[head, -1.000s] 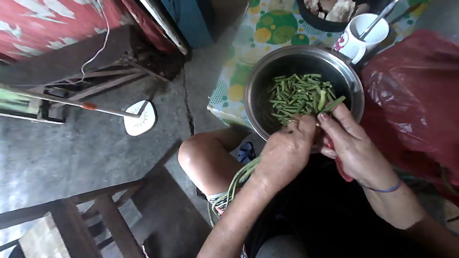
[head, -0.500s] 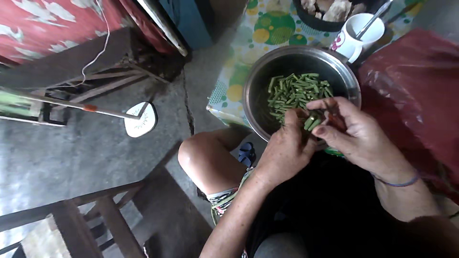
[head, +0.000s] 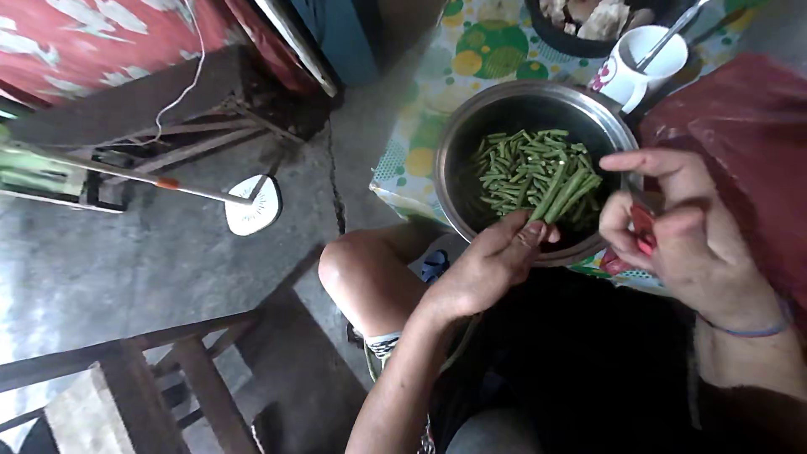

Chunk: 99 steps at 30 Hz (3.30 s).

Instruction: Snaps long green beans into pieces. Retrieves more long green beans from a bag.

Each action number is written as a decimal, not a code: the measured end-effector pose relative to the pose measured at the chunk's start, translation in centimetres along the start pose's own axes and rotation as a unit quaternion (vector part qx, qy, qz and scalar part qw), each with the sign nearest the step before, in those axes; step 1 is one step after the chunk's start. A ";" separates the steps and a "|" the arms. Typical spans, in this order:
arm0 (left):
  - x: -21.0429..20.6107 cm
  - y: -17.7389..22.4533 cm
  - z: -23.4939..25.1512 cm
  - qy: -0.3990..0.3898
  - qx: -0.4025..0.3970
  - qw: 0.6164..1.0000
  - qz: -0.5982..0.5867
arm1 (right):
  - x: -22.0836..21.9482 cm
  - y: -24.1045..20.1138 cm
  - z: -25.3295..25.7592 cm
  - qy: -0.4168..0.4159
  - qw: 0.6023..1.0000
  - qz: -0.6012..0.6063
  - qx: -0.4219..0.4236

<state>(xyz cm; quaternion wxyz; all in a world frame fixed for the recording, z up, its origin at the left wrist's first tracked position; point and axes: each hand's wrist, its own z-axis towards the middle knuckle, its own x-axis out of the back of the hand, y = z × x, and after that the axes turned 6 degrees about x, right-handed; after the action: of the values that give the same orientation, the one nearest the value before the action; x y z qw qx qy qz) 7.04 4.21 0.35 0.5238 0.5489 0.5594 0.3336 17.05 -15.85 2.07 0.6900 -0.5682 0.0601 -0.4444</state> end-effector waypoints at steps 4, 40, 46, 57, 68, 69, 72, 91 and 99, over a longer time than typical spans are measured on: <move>0.4 0.3 0.0 -0.098 0.022 0.986 -0.134 | -1.1 -0.2 -0.4 -0.083 0.990 -0.088 0.076; -3.1 -1.0 0.8 0.145 -0.031 0.976 0.158 | -1.5 0.4 2.6 0.142 0.911 0.344 -0.177; -4.8 -1.5 0.9 0.146 -0.078 0.982 0.086 | -2.6 -0.3 3.0 0.198 0.912 0.319 -0.164; -4.9 -1.7 1.0 0.212 -0.099 0.963 0.135 | -3.8 0.6 1.3 0.112 0.953 0.258 -0.110; -4.1 -0.6 0.3 0.131 -0.130 0.978 0.093 | -2.6 0.2 0.9 0.057 0.958 0.280 -0.022; -4.3 -0.6 0.3 0.126 -0.137 0.975 0.119 | -2.7 0.0 1.0 0.089 0.957 0.273 -0.042; -4.7 -0.7 0.3 0.119 -0.130 0.970 0.166 | -2.7 -0.1 1.4 0.143 0.948 0.273 -0.076; -2.0 0.1 -0.7 0.076 -0.052 0.976 0.198 | -1.1 0.1 0.4 0.104 0.974 0.157 -0.129; -1.2 -0.1 -0.5 0.118 -0.055 0.973 0.190 | 0.0 0.8 0.2 0.174 0.978 0.101 -0.057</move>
<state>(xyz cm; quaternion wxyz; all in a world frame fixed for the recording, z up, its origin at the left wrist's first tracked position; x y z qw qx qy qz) 6.36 3.16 0.62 0.4103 0.5728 0.4834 0.5195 17.66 -15.74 1.48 0.6767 -0.5117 0.2618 -0.4601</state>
